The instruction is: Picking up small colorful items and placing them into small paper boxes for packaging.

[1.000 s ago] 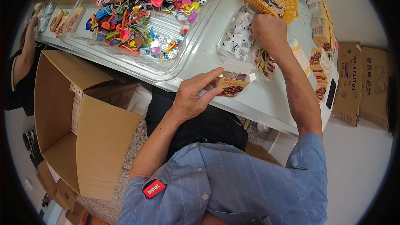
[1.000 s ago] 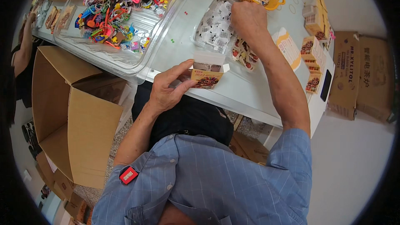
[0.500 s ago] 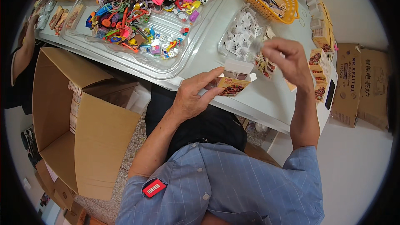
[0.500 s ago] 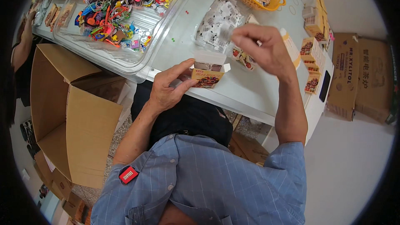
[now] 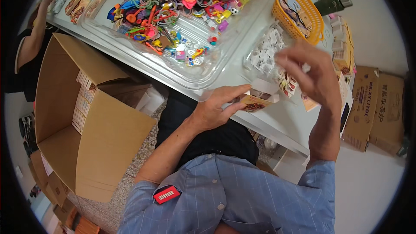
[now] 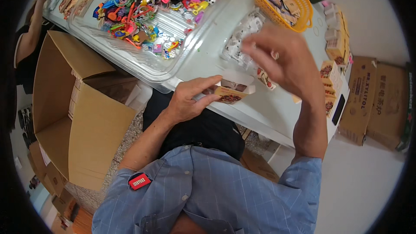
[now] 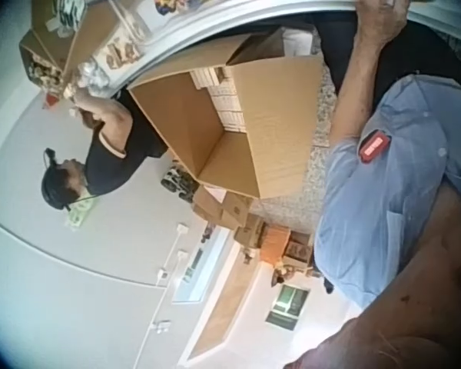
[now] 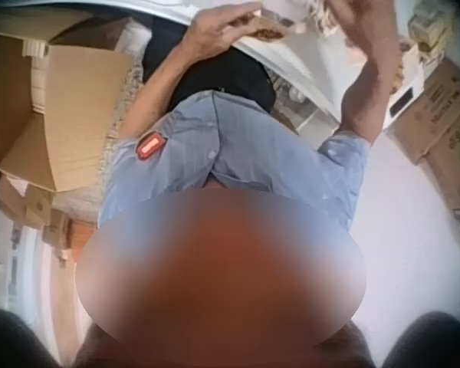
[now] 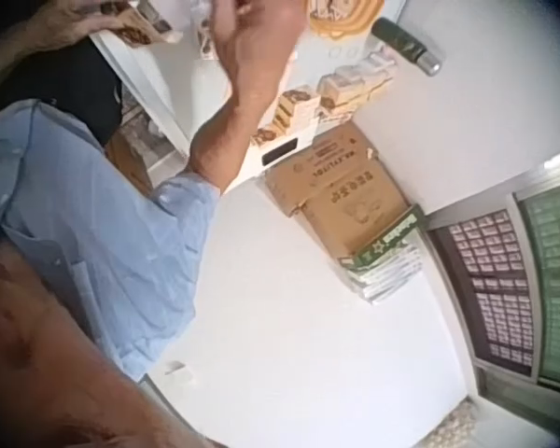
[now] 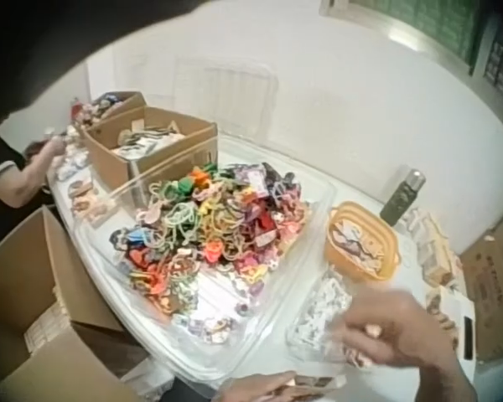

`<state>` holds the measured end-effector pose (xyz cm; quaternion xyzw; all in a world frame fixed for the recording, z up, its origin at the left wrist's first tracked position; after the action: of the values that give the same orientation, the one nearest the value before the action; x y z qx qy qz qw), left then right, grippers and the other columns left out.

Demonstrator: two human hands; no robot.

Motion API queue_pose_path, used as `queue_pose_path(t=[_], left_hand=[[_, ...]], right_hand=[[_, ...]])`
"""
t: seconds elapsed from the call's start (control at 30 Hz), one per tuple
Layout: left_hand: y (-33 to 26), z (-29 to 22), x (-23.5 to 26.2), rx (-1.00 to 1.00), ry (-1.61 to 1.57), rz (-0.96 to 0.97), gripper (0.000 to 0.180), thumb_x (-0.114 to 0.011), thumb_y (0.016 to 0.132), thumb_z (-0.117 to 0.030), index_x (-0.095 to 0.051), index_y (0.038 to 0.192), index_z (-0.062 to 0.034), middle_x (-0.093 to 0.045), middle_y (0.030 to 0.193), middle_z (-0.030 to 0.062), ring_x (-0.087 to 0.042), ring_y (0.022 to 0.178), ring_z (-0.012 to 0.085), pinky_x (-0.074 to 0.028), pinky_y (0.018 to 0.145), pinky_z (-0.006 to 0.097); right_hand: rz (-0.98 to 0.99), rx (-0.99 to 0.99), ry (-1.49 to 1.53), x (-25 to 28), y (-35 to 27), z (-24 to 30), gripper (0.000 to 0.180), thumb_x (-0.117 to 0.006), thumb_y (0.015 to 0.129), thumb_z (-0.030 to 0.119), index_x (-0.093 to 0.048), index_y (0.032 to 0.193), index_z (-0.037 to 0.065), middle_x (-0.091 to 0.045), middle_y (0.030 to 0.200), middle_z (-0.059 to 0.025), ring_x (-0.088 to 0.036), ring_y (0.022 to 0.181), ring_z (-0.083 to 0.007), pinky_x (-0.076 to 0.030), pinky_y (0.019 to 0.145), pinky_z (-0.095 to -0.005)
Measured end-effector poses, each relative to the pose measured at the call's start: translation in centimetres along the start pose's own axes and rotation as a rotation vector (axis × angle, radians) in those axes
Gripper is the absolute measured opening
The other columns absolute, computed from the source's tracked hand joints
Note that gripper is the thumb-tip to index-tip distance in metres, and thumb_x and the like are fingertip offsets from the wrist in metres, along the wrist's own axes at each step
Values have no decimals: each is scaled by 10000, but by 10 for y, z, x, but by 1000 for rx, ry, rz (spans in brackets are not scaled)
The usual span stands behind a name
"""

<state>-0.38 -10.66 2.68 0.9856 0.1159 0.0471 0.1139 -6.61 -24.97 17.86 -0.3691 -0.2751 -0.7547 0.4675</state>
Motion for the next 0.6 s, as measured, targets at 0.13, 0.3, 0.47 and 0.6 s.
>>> queue_pose_path(t=[0.13,0.3,0.47,0.6], left_hand=[[4,-7,1,-65,10,-9,514,-775,828,7,-635,1321,-29,-723,1130,154,-718,895,219,-583,767,311],[4,-7,4,-76,43,-8,480,-772,838,-22,-647,1301,-43,-725,1108,147,-714,885,254,-563,780,337],[5,-15,10,-117,58,-42,465,-770,848,-62,-655,1298,-77,-726,1080,124,-701,873,267,-550,776,346],[3,-11,10,-125,88,-25,473,-763,862,-98,-645,1320,-103,-723,1125,107,-692,900,264,-552,796,358]], right_hand=[[-165,300,-357,-7,87,28,224,-712,901,164,-725,1065,11,-696,916,-159,-671,868,-340,-528,799,-398],[260,143,-620,-89,180,-16,294,-735,848,226,-728,1080,45,-712,966,-174,-679,957,-365,-529,863,-456],[491,180,-812,-136,198,-44,248,-710,781,128,-760,1006,38,-729,991,-200,-706,965,-371,-577,791,-466],[613,162,-805,-139,201,-53,222,-717,834,208,-731,954,21,-696,868,-176,-686,843,-344,-543,777,-432]])
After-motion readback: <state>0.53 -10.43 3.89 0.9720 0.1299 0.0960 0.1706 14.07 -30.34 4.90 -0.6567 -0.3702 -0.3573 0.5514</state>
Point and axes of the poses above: each hand's wrist, its own y-axis towards the middle knuckle, its own x-axis out of the back of the hand, z = x × y, the point moved 10 cm from there along y, towards the middle knuckle
